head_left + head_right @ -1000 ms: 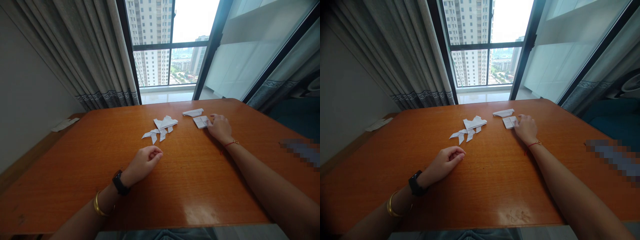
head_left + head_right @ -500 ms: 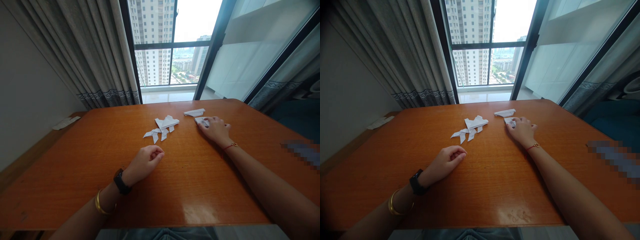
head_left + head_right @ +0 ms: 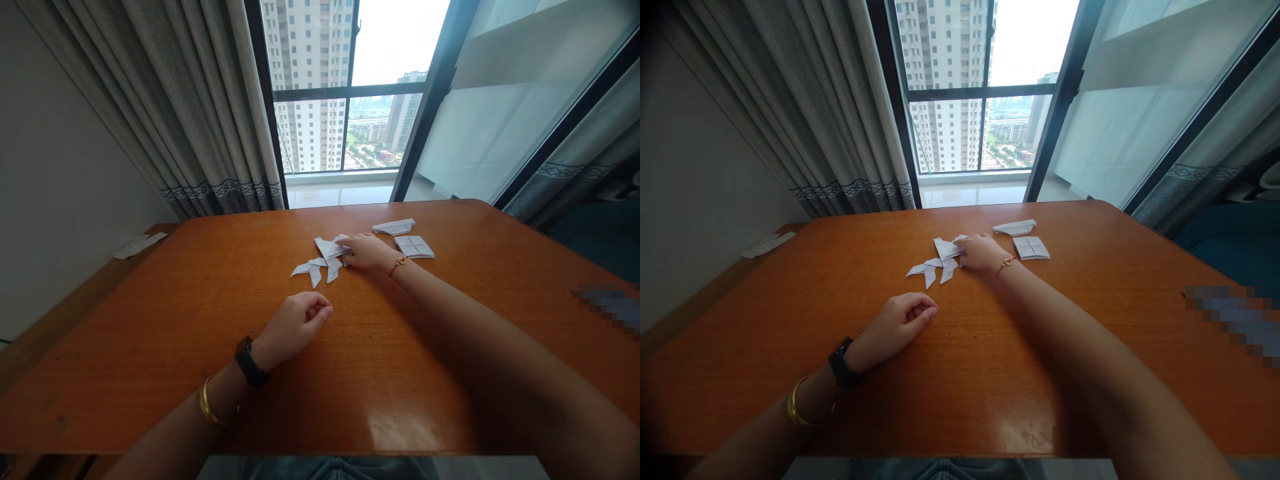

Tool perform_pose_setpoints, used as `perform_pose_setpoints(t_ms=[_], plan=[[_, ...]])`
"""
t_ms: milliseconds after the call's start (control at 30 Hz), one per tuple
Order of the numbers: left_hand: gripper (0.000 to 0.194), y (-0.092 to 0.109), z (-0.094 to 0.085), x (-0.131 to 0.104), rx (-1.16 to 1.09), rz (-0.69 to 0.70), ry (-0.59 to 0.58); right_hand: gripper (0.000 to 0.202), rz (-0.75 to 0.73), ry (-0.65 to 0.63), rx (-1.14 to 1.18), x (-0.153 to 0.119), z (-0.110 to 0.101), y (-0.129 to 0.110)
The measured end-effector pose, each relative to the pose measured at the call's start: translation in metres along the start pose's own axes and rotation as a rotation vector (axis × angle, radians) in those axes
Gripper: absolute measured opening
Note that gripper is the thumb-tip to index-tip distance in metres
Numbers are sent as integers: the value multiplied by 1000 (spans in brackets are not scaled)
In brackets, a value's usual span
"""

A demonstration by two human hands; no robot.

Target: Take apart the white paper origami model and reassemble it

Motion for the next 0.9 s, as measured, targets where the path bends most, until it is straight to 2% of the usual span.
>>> perform_pose_setpoints(t_ms=[100,200,300,400,467,533,633,733,833,900], plan=[[21,0,0,0,9,14,0,33,16,-15,-19,7,-4,2],[18,-3,-2,1,7,4,51,35,1,87,-25,2,-24,-7],[16,-9,-11,3,28,-46,208,32,-60,171,-23,-25,-46,-36],[16,-8,-18,3,65,-31,302,22,-100,85,-18,-66,-52,-77],[16,-1,-13,2,85,61,225,22,-126,16,31,-91,-52,-100],[14,6,-2,-1,106,171,71,32,-158,-24,65,-102,-54,-112],[12,9,13,-6,130,271,-94,27,-195,-140,134,-93,-55,-102],[15,5,19,-7,149,308,-124,26,-114,-228,202,-60,-49,-71],[17,2,19,-7,162,330,-128,30,-20,-41,79,-21,-40,-41],[17,2,19,-7,164,343,-130,37,-38,62,-32,-4,-28,-33]])
Point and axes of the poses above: each hand's wrist, its own x-axis towards the middle knuckle, its own z-axis out of the palm, y = z × x, the point moved 6 cm from there along x, towards the middle knuckle, and after that the axes turned 13 degrees about y, right-handed, at the moved point
